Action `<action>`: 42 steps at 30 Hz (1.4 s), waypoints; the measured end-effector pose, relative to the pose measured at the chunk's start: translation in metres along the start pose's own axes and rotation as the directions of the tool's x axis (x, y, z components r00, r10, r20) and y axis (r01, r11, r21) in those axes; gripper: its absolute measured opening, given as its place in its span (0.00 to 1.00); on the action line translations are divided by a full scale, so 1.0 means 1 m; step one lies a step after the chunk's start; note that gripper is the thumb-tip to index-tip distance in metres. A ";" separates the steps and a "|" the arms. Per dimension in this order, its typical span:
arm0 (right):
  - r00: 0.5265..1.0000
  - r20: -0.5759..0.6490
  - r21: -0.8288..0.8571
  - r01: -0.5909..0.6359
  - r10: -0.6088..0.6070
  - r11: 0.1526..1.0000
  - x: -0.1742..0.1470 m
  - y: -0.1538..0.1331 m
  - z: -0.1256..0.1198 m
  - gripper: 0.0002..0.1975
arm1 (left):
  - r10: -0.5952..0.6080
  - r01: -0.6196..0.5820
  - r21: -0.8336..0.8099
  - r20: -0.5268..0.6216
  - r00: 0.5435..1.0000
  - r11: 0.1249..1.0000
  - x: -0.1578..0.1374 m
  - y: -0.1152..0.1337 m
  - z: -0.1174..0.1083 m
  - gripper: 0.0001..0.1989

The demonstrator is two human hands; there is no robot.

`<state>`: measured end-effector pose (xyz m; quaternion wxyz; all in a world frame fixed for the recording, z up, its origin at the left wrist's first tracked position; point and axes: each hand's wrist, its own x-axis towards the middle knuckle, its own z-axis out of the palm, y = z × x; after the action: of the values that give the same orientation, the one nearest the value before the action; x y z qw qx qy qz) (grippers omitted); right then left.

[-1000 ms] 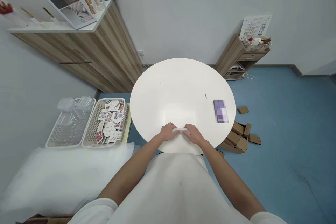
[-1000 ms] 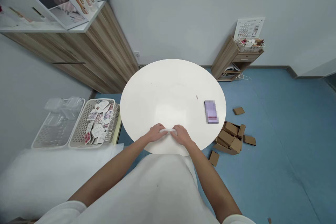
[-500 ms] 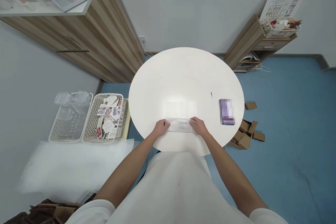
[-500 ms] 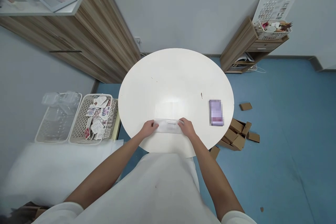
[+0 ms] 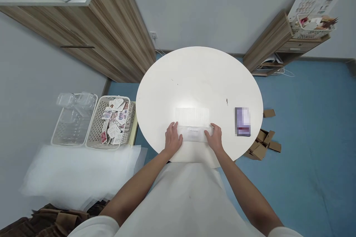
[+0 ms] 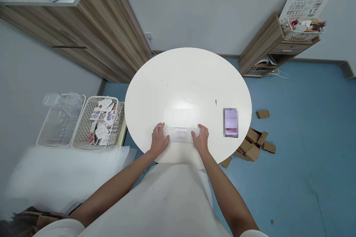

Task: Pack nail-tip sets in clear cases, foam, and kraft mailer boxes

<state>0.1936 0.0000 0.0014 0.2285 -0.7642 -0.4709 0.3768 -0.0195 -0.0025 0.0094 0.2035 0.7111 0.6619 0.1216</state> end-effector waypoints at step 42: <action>0.976 0.188 -0.030 0.116 -0.108 0.993 -0.064 -0.012 0.032 0.12 | 0.531 -0.601 0.086 0.381 0.757 0.794 -0.052 0.006 0.000 0.29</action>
<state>0.1435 -0.0521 0.0135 0.1887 -0.7023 -0.5400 0.4237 -0.0191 -0.0541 0.0166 0.1932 0.9053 0.3781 -0.0141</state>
